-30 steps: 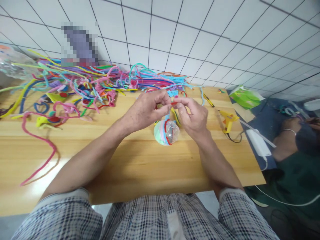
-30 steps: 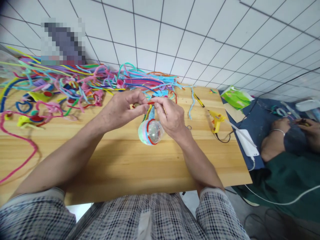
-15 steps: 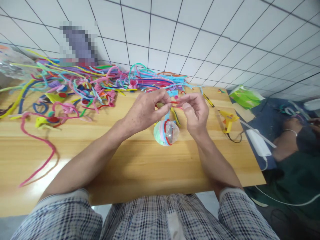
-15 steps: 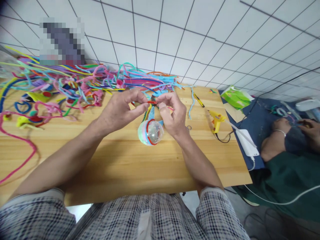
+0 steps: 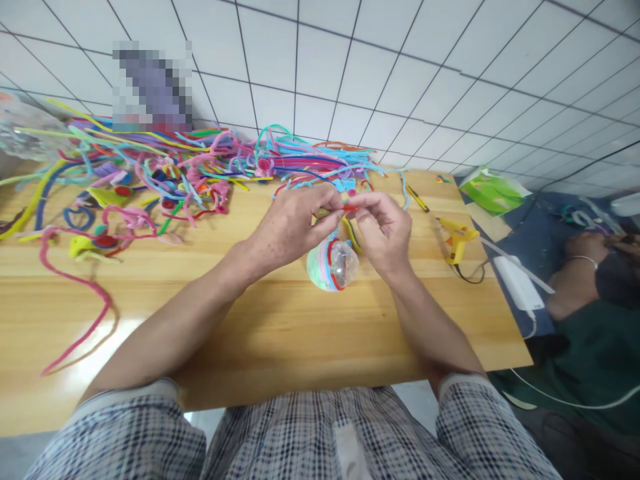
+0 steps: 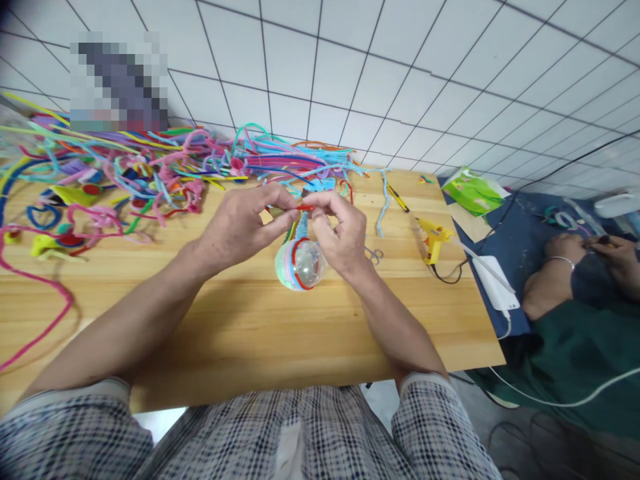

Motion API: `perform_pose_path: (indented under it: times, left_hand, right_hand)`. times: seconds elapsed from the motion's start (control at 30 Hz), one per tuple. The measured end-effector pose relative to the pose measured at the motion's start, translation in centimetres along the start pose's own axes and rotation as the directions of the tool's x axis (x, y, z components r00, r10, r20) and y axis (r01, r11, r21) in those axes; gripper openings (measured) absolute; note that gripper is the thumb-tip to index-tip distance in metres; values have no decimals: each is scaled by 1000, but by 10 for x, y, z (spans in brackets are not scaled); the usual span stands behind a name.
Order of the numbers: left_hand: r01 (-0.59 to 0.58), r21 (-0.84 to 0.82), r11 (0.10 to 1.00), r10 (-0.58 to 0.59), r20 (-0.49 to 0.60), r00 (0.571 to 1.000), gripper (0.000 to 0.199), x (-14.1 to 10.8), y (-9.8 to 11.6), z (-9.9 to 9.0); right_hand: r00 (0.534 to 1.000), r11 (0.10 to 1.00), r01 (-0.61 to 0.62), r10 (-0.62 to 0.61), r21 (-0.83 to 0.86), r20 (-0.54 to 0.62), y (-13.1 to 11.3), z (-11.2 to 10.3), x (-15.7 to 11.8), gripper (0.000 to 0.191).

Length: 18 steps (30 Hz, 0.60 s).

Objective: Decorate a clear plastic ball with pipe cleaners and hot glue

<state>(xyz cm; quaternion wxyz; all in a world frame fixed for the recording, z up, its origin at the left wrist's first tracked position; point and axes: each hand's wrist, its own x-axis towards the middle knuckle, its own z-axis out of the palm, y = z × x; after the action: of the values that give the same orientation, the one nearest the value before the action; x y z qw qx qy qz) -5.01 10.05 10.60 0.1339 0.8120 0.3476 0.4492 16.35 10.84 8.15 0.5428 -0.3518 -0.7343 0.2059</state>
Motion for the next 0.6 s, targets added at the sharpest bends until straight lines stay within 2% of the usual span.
perform_pose_path:
  times: [0.17,0.3,0.6]
  left_hand:
    - [30,0,1000,-30,-21,999,8,0,-1,1]
    - [32,-18,999,-33,-44,998,9,0,-1,2]
    - [38,17,999,-37,-44,998,6,-1,0,1]
  right_hand:
    - [995,994,44,-34,103,-92,4,5,0,10]
    - [985,987,125,-111,98,-136,2,5,1,14]
    - [988,996,80,-75,34,-139,5,3,-2,24]
